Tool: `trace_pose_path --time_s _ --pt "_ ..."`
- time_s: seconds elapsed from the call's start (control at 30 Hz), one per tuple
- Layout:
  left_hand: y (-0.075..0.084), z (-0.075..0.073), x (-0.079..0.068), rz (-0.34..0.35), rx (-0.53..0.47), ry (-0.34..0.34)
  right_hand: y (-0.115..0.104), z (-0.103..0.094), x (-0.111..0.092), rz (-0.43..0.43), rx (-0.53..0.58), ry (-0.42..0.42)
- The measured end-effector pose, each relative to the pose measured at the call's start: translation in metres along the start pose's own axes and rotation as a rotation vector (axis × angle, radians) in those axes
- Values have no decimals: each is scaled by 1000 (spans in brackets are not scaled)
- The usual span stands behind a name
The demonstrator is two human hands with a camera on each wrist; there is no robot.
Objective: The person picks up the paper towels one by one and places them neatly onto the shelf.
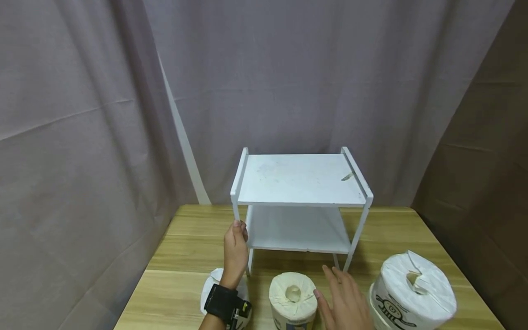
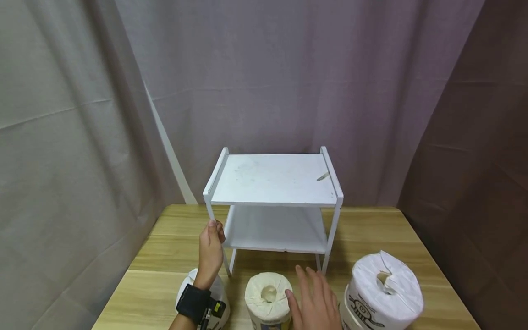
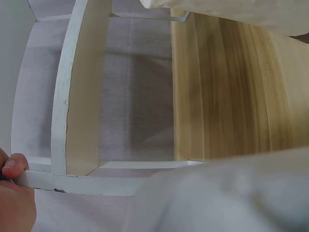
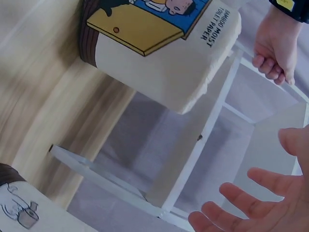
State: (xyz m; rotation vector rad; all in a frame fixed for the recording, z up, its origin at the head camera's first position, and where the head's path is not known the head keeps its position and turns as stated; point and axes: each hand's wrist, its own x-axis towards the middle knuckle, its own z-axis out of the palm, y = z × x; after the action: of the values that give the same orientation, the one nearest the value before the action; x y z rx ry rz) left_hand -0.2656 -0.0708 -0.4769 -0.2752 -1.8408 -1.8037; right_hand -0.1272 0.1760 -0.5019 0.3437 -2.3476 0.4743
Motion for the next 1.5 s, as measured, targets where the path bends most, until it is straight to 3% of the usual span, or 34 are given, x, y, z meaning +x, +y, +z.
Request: trace_pose_path --time_s 0.2,0.43,0.77,1.2,1.5 --pt "0 0 1 -1 8 -15 0 -14 5 43 -23 32" --pt "-1 -2 1 -4 25 -8 4 -25 12 -19 -23 99" --pt "-2 -3 1 19 47 -16 9 -42 17 -31 -41 233" --pt "2 -5 1 20 54 -10 27 -64 16 68 -119 277" --pt "3 -2 3 26 35 -21 39 -84 9 202 -201 216"
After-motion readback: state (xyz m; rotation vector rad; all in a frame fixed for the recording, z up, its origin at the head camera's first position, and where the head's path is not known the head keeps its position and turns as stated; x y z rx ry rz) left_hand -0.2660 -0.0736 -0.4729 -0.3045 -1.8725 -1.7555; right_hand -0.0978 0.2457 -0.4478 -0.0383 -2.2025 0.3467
